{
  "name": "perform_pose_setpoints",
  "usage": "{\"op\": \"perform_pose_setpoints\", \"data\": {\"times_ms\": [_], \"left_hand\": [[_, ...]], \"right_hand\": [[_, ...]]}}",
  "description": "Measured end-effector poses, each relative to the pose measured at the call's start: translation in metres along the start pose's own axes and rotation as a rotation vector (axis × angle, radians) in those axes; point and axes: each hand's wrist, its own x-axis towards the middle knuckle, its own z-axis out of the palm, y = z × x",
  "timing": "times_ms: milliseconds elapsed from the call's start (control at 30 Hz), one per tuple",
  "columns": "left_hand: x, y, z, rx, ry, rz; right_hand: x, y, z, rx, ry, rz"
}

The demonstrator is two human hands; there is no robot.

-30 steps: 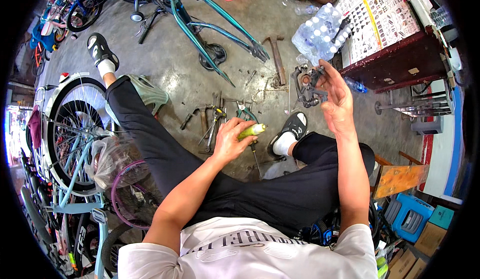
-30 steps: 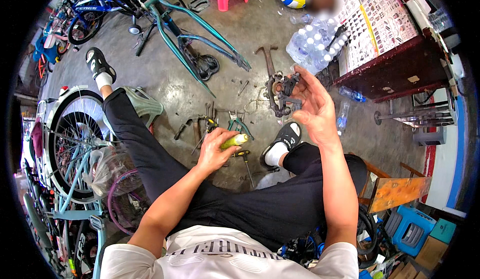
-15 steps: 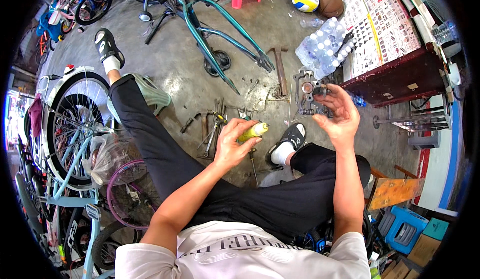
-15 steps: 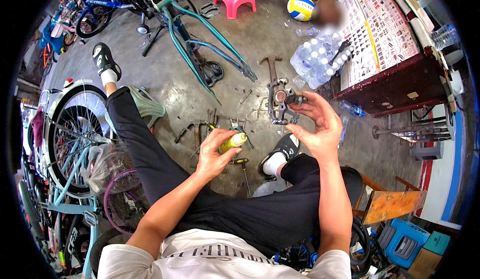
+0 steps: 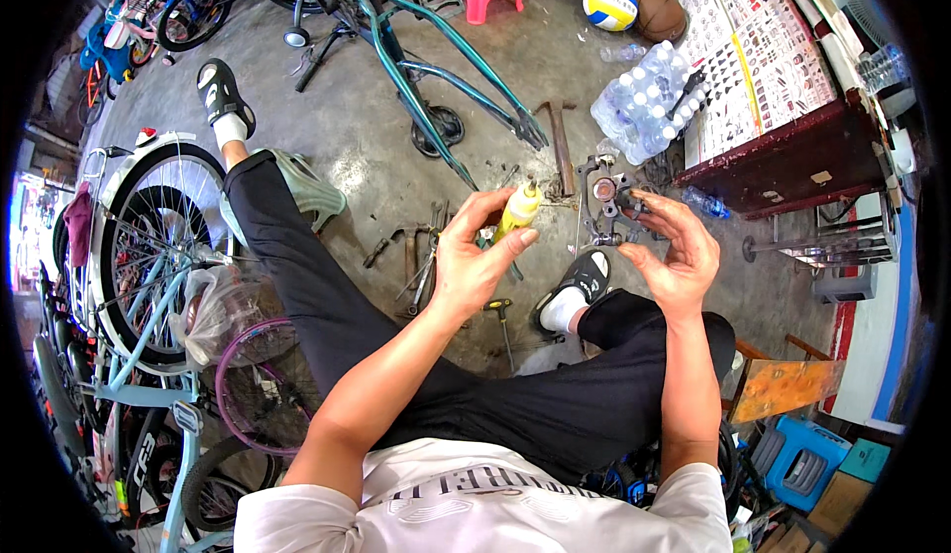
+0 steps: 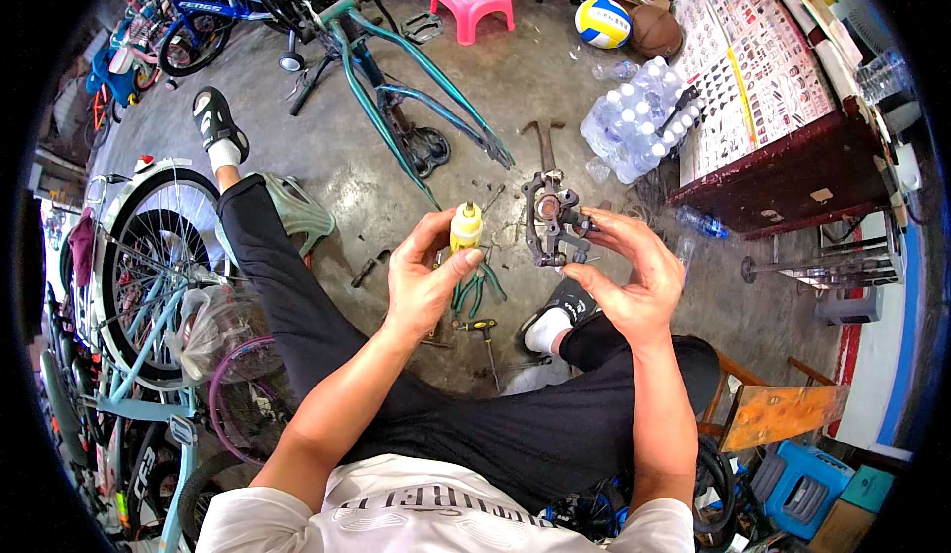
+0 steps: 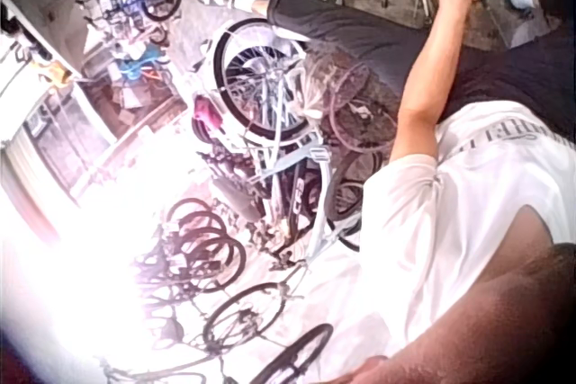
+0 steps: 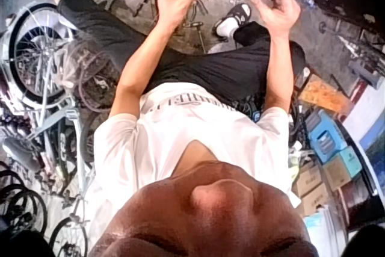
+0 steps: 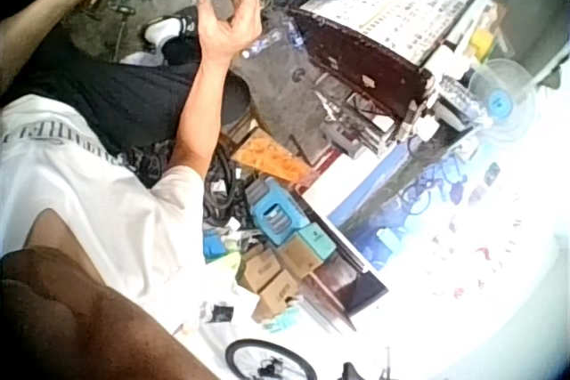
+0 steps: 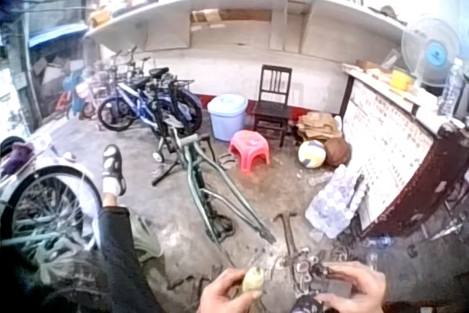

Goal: The person applies oil to a bicycle brake component and kemudian manipulates a small internal part by hand while working in a bicycle shop area.

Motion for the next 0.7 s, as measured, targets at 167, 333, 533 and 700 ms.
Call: {"op": "perform_pose_setpoints", "data": {"times_ms": [167, 333, 533, 700], "left_hand": [[0.005, 0.004, 0.007, -0.032, -0.031, 0.012], [0.000, 0.003, 0.011, -0.076, -0.033, -0.028], [-0.010, 0.001, 0.004, 0.060, -0.036, -0.017], [-0.021, -0.020, -0.017, 0.299, -0.048, 0.042]], "right_hand": [[-0.005, 0.004, 0.008, 0.126, 0.003, 0.065], [-0.007, 0.020, 0.009, 0.161, 0.071, 0.074], [-0.004, 0.019, 0.013, 0.099, 0.150, 0.115], [0.008, 0.026, -0.004, 0.400, 0.432, 0.330]]}}
